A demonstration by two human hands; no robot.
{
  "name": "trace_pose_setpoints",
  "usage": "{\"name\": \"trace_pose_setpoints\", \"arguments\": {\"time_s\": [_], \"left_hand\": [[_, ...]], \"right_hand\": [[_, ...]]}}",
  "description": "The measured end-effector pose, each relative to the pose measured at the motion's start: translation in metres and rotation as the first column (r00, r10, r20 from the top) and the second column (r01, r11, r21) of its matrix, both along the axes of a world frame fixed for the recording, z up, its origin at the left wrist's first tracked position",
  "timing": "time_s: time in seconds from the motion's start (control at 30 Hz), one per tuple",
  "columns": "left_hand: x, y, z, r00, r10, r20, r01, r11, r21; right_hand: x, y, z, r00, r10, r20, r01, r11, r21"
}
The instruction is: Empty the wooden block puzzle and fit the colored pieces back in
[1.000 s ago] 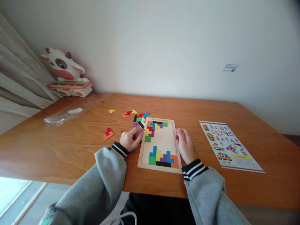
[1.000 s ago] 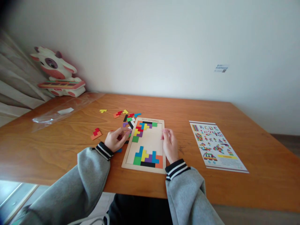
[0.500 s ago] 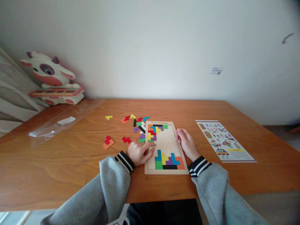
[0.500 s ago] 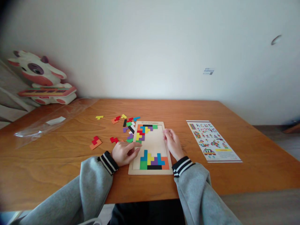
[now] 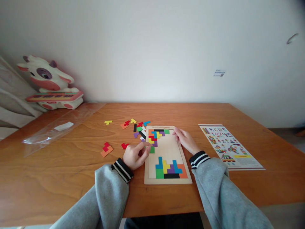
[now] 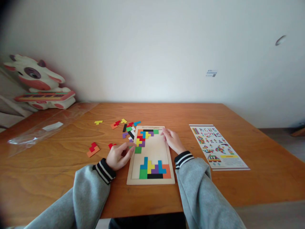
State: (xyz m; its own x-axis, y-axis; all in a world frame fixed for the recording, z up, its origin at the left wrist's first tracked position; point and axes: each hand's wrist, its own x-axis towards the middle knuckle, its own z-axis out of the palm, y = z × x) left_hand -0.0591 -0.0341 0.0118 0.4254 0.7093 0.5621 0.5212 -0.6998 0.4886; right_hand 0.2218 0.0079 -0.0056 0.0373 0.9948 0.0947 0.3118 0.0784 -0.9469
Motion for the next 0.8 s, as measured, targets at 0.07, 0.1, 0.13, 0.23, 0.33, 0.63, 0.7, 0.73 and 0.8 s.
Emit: {"name": "trace_pose_setpoints", "arguments": {"time_s": [0.07,0.1,0.13,0.23,0.33,0.63,0.7,0.73,0.8], "left_hand": [[0.000,0.002,-0.001,0.999,0.032,0.005,-0.032,0.999,-0.007],[0.001,0.004,-0.001,0.999,0.038,0.001,-0.038,0.999,0.001],[0.002,0.006,-0.001,0.999,0.043,-0.008,-0.043,0.999,0.014],[0.007,0.013,-0.002,0.997,0.065,-0.045,-0.062,0.995,0.073],[0.011,0.020,-0.002,0.994,0.072,-0.078,-0.061,0.989,0.135],[0.010,0.019,0.006,0.976,-0.166,-0.140,0.199,0.943,0.268],[0.009,0.016,0.009,0.958,-0.241,-0.155,0.273,0.931,0.242],[0.009,0.014,0.011,0.946,-0.277,-0.170,0.311,0.922,0.229],[0.011,0.010,0.013,0.917,-0.338,-0.210,0.381,0.898,0.220]], "right_hand": [[0.000,-0.003,-0.001,1.000,-0.006,-0.029,0.006,1.000,0.018],[0.000,-0.004,-0.001,0.999,-0.009,-0.049,0.010,1.000,0.026],[0.000,-0.006,-0.001,0.997,-0.010,-0.072,0.013,0.999,0.034],[-0.001,-0.009,-0.002,0.991,0.008,-0.133,-0.003,0.999,0.037],[-0.002,-0.009,-0.003,0.986,0.029,-0.166,-0.022,0.999,0.040],[0.002,-0.013,-0.004,0.992,0.058,-0.113,-0.053,0.997,0.048],[0.003,-0.016,-0.002,0.993,0.069,-0.092,-0.065,0.997,0.047],[0.003,-0.017,-0.001,0.994,0.073,-0.076,-0.070,0.997,0.044],[0.003,-0.019,0.001,0.996,0.078,-0.043,-0.077,0.996,0.039]]}}
